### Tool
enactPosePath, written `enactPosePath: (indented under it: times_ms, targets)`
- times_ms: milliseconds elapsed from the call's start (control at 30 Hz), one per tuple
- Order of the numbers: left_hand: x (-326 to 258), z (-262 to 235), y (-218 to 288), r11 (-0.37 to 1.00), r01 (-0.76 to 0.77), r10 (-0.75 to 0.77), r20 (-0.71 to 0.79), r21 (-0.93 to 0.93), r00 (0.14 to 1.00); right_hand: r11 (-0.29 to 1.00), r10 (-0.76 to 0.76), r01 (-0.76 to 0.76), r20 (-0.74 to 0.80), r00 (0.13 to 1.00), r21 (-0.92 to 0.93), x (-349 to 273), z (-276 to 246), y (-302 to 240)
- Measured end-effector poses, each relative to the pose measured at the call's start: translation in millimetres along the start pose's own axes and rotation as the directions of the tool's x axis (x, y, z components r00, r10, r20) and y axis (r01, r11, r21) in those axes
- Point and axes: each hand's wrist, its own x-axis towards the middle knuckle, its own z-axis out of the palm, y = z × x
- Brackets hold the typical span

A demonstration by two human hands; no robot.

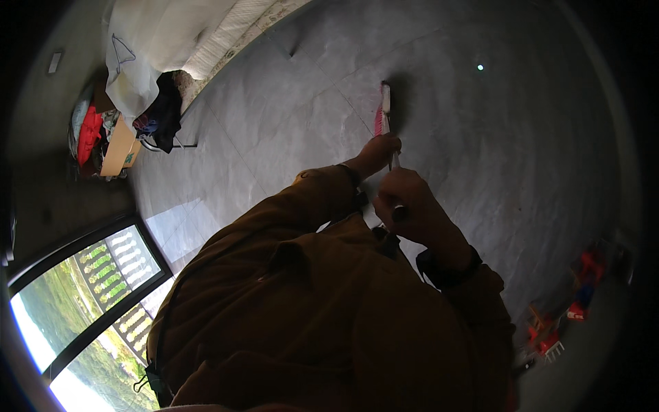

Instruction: The person sweeps a tiled floor using a long-handled broom, moving debris toward a corner. They briefly lift and reposition a red mat to sweep underneath it, then continue sweeping the remaining floor area.

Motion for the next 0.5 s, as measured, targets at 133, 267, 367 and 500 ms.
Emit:
enactPosePath:
  times_ms: [133, 267, 367, 500]
  targets:
    - [26, 8, 56, 0.98, -0.191, 0.187, -0.062, -0.062, 0.98, 0.992, 0.019, -0.011, 0.059, 0.998, -0.122, -24, -27, -31]
    - [36, 11, 118, 0.971, -0.211, 0.185, 0.197, 0.115, 0.963, 1.0, 0.025, -0.025, -0.032, 0.999, -0.005, -75, -75, -58]
    - [34, 22, 138, 0.963, -0.24, 0.196, 0.293, 0.124, 0.936, 0.988, 0.074, -0.067, -0.042, 0.996, 0.142, -116, -117, -53]
    - [30, 61, 136, 0.975, -0.193, 0.131, 0.422, 0.107, 0.897, 0.909, 0.154, -0.118, -0.06, 0.986, 0.4, -152, -151, 0]
